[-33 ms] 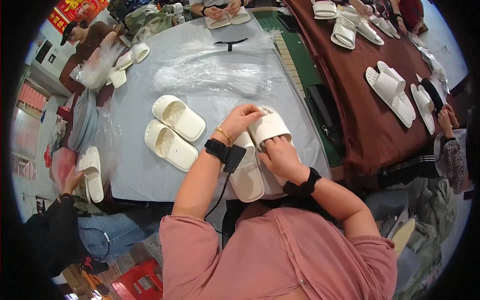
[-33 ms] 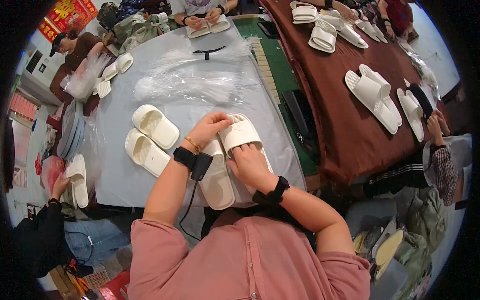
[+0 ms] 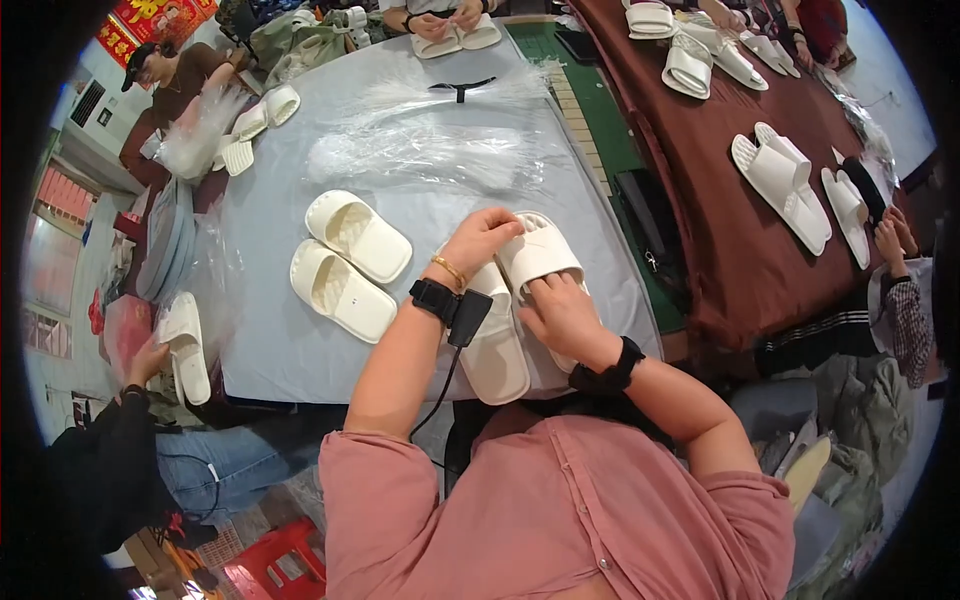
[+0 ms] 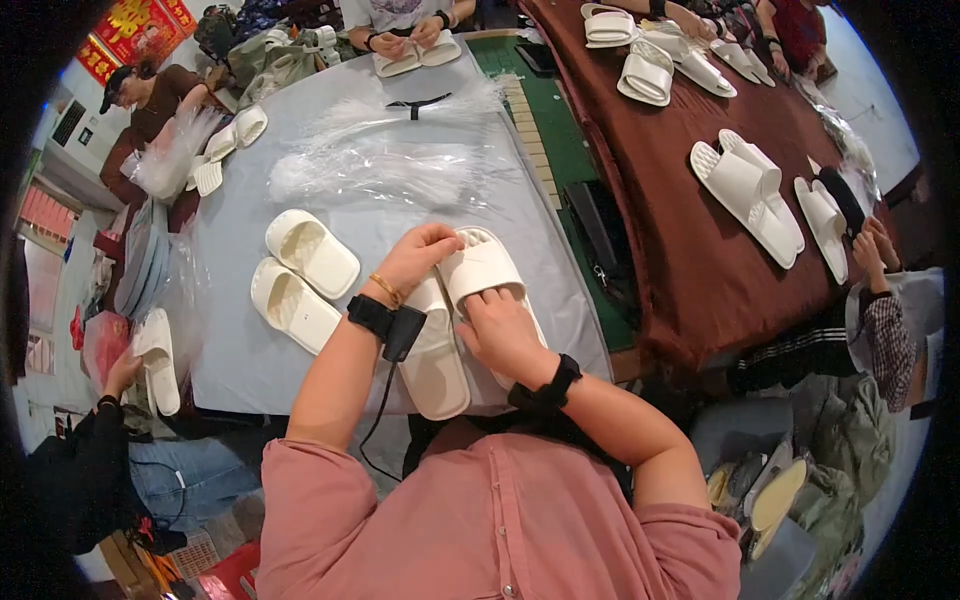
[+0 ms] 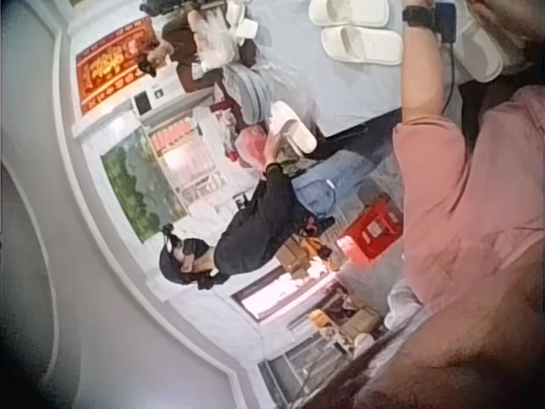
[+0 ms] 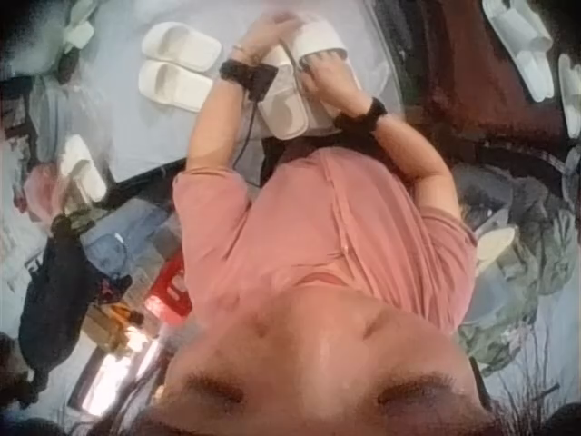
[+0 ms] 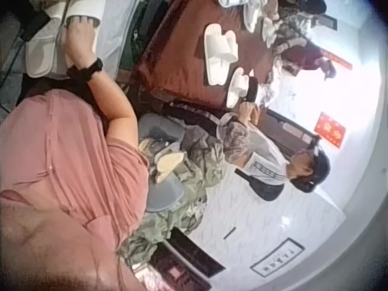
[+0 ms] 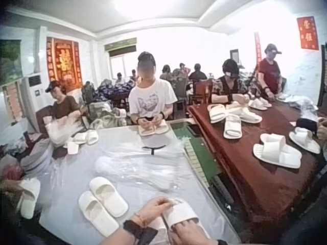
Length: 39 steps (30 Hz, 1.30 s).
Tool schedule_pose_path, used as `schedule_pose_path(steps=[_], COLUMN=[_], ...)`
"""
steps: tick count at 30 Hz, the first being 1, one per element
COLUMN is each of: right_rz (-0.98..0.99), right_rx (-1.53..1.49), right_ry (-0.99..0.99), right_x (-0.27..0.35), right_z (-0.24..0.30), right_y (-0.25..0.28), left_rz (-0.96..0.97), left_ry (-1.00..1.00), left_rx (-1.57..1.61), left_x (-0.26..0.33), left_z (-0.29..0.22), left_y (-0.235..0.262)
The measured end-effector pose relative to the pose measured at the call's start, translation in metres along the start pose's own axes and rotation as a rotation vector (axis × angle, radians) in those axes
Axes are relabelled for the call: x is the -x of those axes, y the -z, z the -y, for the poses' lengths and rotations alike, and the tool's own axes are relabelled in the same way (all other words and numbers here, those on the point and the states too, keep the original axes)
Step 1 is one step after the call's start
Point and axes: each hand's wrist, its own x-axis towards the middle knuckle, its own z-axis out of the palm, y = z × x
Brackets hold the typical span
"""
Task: Inspecting and manually cleaning or trimming loose threads from white slide-on sandals at a workstation.
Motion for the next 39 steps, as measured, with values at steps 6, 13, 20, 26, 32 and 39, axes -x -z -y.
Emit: schedule_pose_path(steps=[6,13,20,26,32,39], right_rz=[-0.268,-0.228,-0.056,-0.133,-0.158,-0.184], right_rx=[-0.437,-0.779,-0.973,-1.204,-1.292,-1.268], right_ry=[0.011,-0.120,-0.299,-0.295,-0.227,-0.164], right_x=[0.000,-0.071,-0.089,-0.089,-0.083,-0.080], right_z=[-0.013,-0.032,-0.030,-0.026,-0.025,-0.031], right_y=[0.019,0.017,0.007,0.006,0.003,-0.005], left_rz=[-0.104,-0.074,-0.051,-0.204,-0.305,-0.320], left_ry=[-0.101,-0.153,-0.144,-0.261,-0.160,-0.186], left_rx=[0.036,0.029,-0.001,0.035,0.087,0.104], left_x=[0.016,0.031,0.028,0.032,0.038,0.035], left_z=[-0.004,-0.002,0.006,0.005,0.001,0.007], left_y=[0.002,-0.004,-0.006,-0.009,-0.011,-0.009])
